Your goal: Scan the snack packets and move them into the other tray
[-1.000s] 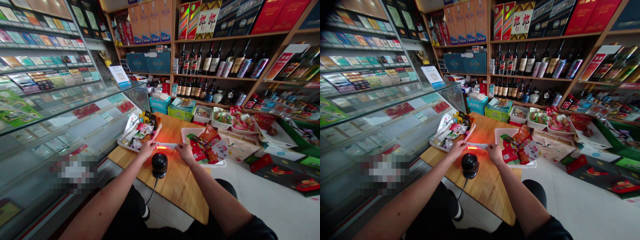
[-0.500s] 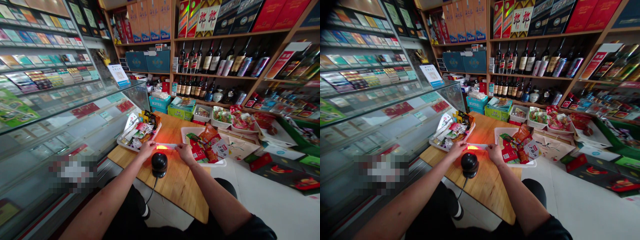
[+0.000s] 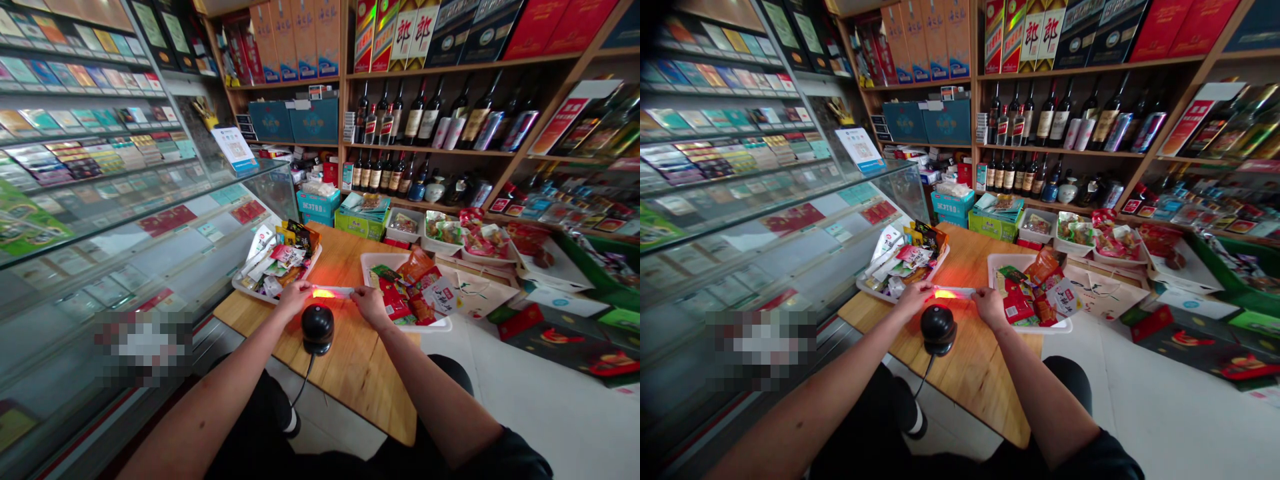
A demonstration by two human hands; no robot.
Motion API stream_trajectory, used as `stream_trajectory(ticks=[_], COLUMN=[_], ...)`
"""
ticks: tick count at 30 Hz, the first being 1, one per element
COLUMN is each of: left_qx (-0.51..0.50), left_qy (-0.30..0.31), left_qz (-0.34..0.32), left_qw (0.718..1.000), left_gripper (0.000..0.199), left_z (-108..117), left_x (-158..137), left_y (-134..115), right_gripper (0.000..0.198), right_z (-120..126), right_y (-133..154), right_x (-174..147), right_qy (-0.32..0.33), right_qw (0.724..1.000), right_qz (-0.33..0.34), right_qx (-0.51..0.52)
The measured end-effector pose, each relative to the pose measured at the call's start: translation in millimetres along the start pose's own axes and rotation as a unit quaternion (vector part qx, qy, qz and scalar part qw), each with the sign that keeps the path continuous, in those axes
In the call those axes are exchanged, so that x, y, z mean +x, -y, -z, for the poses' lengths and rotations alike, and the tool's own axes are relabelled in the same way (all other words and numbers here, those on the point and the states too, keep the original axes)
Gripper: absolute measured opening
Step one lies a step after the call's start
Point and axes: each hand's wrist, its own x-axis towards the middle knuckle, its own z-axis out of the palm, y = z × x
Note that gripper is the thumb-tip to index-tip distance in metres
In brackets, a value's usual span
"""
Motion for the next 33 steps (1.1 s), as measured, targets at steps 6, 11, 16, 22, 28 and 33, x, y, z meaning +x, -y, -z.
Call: stream_trajectory(ticks=[6,11,16,22,28,33], left_qx=[0.005,0.008,-0.012,0.009,0.004,-0.107], left_qy=[0.017,0.026,0.065,0.116,0.152,0.207], left_qz=[-0.010,-0.028,-0.060,-0.085,-0.089,-0.107], left_qw=[1.000,0.999,0.996,0.990,0.984,0.967], left_gripper=[0.028,0.027,0.027,0.025,0.017,0.038], left_z=[1.5,-1.5,-16.2,-48.9,-93.6,-128.6], left_x=[3.7,7.4,11.4,16.7,25.3,29.5], left_y=[-11.8,-28.2,-54.8,-93.7,-115.3,-124.9], right_gripper=[0.026,0.025,0.020,0.017,0.018,0.023], right_z=[6.7,18.7,32.2,50.3,72.1,84.7], right_y=[3.0,8.3,4.7,-20.2,-44.1,-50.9], right_x=[-4.9,-23.1,-47.8,-64.7,-75.8,-83.6], right_qy=[-0.028,-0.056,-0.083,-0.150,-0.175,-0.188], right_qw=[1.000,0.998,0.996,0.988,0.982,0.975], right_qz=[0.014,0.022,0.009,-0.026,-0.070,-0.104], right_qx=[0.005,0.007,0.038,0.030,-0.006,0.053])
